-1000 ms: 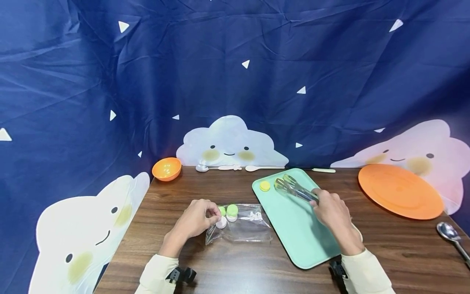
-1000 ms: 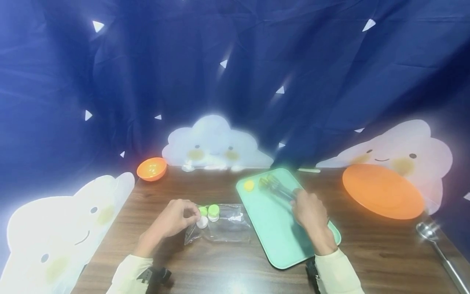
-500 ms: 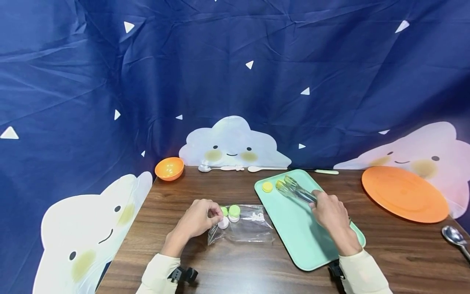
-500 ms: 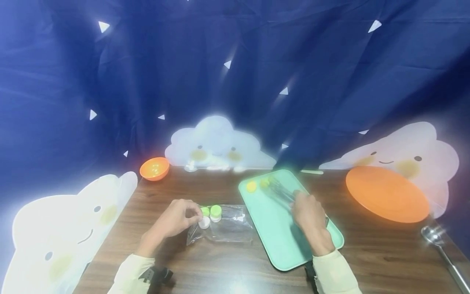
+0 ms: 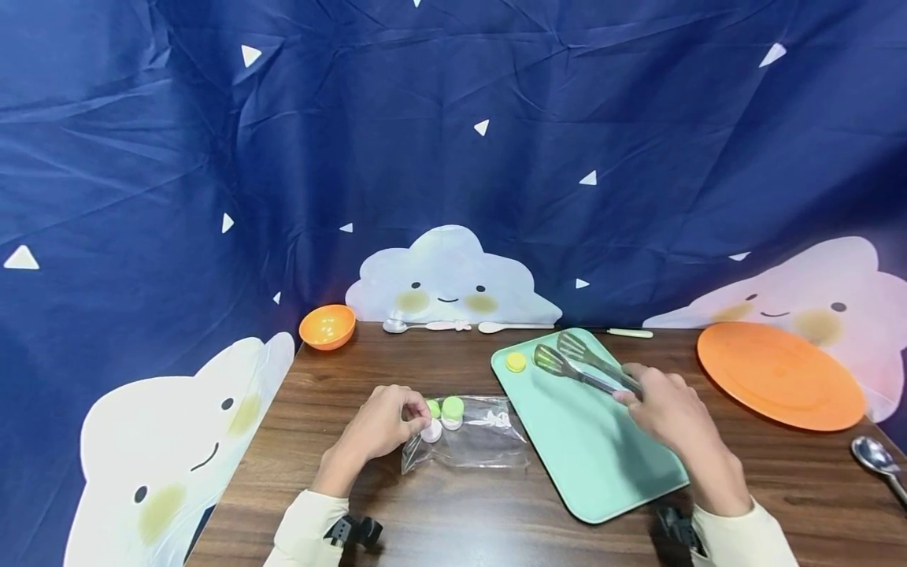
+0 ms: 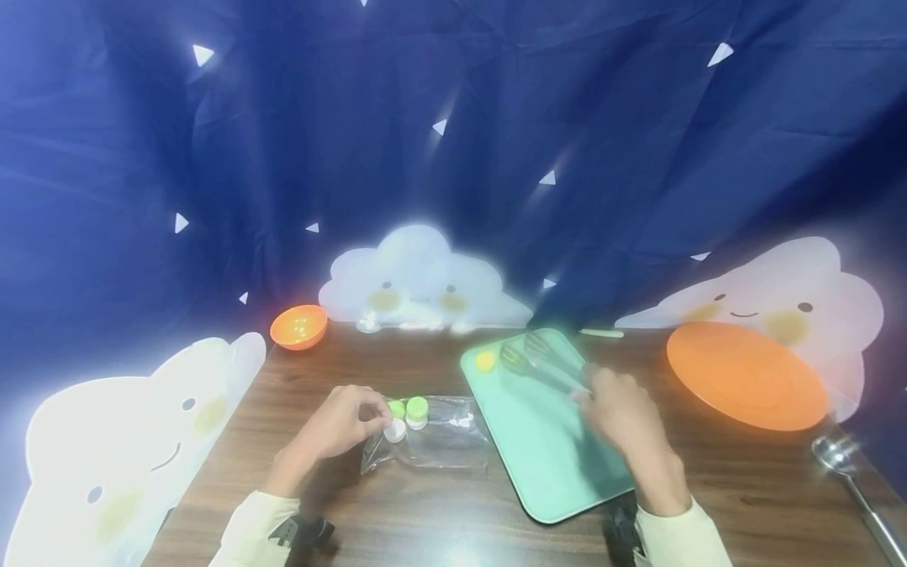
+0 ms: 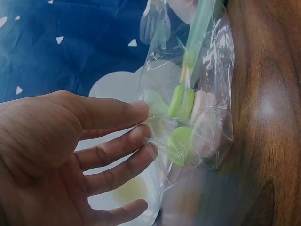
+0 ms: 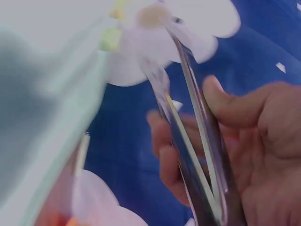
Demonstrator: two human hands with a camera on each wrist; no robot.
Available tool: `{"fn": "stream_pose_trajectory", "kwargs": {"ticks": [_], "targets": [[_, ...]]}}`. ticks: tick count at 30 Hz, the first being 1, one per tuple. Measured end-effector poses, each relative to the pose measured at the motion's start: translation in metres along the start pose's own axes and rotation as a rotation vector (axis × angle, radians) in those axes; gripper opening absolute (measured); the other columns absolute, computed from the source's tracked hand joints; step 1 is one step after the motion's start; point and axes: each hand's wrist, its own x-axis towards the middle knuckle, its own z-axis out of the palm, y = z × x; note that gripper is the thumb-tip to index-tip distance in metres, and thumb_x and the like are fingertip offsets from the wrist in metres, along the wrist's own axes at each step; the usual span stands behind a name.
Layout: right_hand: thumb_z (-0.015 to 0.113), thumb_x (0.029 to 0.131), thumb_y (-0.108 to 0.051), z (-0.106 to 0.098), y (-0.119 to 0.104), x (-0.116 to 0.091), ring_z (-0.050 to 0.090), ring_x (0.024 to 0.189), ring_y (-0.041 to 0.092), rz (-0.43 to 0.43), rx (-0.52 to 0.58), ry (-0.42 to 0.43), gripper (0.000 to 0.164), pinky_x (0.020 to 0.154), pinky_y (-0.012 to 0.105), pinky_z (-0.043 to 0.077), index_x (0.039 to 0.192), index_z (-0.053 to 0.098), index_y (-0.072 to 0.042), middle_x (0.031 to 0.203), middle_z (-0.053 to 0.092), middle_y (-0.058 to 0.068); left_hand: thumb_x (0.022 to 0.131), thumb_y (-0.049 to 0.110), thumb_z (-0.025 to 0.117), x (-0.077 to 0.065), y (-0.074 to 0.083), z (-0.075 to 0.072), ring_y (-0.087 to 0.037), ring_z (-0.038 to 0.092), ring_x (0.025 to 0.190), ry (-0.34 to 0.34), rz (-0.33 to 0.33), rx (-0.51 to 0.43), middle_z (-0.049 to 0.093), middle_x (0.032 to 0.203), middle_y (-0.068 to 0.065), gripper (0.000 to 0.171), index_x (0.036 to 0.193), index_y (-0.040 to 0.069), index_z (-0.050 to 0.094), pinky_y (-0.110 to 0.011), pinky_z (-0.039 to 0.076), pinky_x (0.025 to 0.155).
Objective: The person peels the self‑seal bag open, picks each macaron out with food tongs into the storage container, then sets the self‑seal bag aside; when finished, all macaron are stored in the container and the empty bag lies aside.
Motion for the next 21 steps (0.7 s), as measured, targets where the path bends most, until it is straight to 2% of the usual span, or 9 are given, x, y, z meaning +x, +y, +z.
{"fn": "stream_pose_trajectory", "kwargs": {"ticks": [4,6,9,13,21], "targets": [[0.077,0.095,-0.013,-0.013,-0.002,-0.012,0.059,0.079,0.023,-0.109,0.015,-0.065,0.026,0.067,0.039,0.045,0.121,0.076,-0.01,0.095,0.074,0.007,0.09,0.006,0.081,0.0,-0.002,0.0,0.0,0.057,0.068,0.001,-0.004,-0.001,0.068,0.073,0.01,0.014,0.08,0.016,0.077,-0.019,0.049,0.067],[0.078,0.093,-0.012,-0.013,-0.005,-0.016,0.056,0.079,0.018,-0.156,0.008,-0.116,0.021,0.068,0.036,0.043,0.113,0.079,-0.018,0.091,0.072,-0.002,0.09,0.007,0.081,0.0,-0.003,-0.001,0.0,0.057,0.068,0.004,-0.007,0.0,0.068,0.073,0.01,0.014,0.08,0.016,0.078,-0.02,0.049,0.067],[0.08,0.091,-0.012,-0.005,-0.016,-0.018,0.06,0.086,0.017,-0.219,-0.009,-0.186,0.021,0.071,0.039,0.048,0.108,0.079,-0.024,0.096,0.074,-0.005,0.091,0.007,0.082,0.0,-0.003,-0.001,0.0,0.057,0.068,0.012,-0.01,0.001,0.068,0.073,0.01,0.015,0.08,0.017,0.077,-0.02,0.049,0.066],[0.081,0.091,-0.014,0.014,-0.034,-0.015,0.062,0.094,0.019,-0.254,0.005,-0.223,0.021,0.079,0.041,0.05,0.111,0.079,-0.021,0.104,0.077,-0.002,0.091,0.007,0.081,0.0,-0.002,-0.001,-0.001,0.057,0.068,0.016,-0.012,-0.003,0.068,0.073,0.01,0.015,0.08,0.017,0.077,-0.02,0.049,0.066],[0.079,0.093,-0.01,0.048,-0.058,-0.009,0.06,0.083,0.014,-0.251,0.112,-0.152,0.021,0.072,0.034,0.049,0.112,0.078,-0.019,0.091,0.073,-0.007,0.092,0.008,0.081,0.001,-0.001,0.002,0.001,0.056,0.067,0.019,0.002,-0.004,0.068,0.074,0.009,0.013,0.081,0.014,0.077,-0.019,0.049,0.066]]}}
